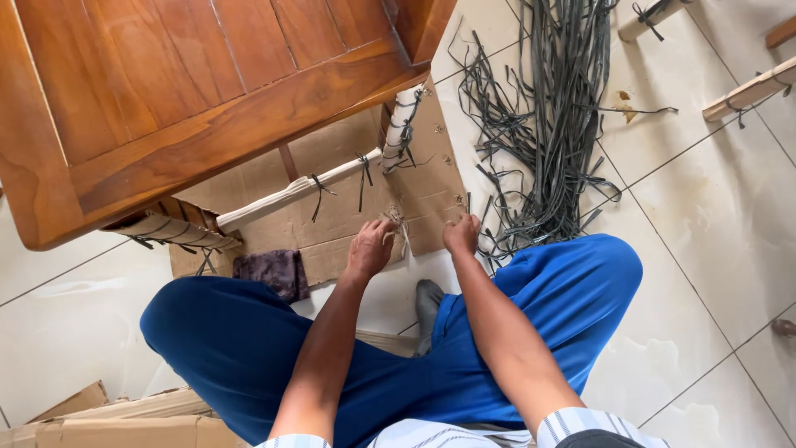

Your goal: Remove packaging ties from a wooden chair and wipe its surface with a cloth.

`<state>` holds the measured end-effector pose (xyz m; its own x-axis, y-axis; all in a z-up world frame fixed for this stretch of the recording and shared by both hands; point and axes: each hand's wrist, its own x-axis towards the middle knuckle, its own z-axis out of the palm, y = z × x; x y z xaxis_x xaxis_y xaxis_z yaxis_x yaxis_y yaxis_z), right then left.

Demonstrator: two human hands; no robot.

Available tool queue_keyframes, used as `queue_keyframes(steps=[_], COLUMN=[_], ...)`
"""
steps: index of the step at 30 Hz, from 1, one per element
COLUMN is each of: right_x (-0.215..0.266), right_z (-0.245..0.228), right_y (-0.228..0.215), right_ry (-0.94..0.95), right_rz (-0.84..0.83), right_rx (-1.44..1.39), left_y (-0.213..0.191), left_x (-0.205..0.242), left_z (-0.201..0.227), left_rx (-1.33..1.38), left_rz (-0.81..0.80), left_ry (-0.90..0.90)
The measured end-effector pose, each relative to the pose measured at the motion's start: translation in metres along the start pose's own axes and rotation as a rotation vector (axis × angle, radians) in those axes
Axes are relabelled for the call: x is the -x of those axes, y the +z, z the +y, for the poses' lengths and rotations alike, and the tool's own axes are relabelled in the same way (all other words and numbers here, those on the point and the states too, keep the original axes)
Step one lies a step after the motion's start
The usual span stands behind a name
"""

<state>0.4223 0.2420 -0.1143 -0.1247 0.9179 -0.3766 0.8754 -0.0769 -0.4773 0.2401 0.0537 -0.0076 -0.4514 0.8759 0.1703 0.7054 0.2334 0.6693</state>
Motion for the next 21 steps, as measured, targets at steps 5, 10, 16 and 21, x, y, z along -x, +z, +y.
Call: queue_keyframes(steps=[5,10,16,21], right_x=[-0.034,-0.005,0.080,0.146], right_z=[0.048,0.024,-0.047,-0.095], right_y=[0.027,0.016,-0.014,-0.033], right_ry=[0.146,0.129,-0.211,-0.457], right_rz=[-0.105,-0.008,0.161,0.013], right_rx=[0.046,0.030,-0.122,-0.196], left_y=[-0.004,-0.020,-0.017,-0.009], left_x=[0.007,0.011,0.016,0.019], left_z=[0.003,0.019,0.015,0.007], left_rx=[-0.013,0.042,0.146,0.393], left_rz=[-0.197,-0.187,-0.126,-0.073], left_ry=[-0.157,-0.186,-0.276,-0.472])
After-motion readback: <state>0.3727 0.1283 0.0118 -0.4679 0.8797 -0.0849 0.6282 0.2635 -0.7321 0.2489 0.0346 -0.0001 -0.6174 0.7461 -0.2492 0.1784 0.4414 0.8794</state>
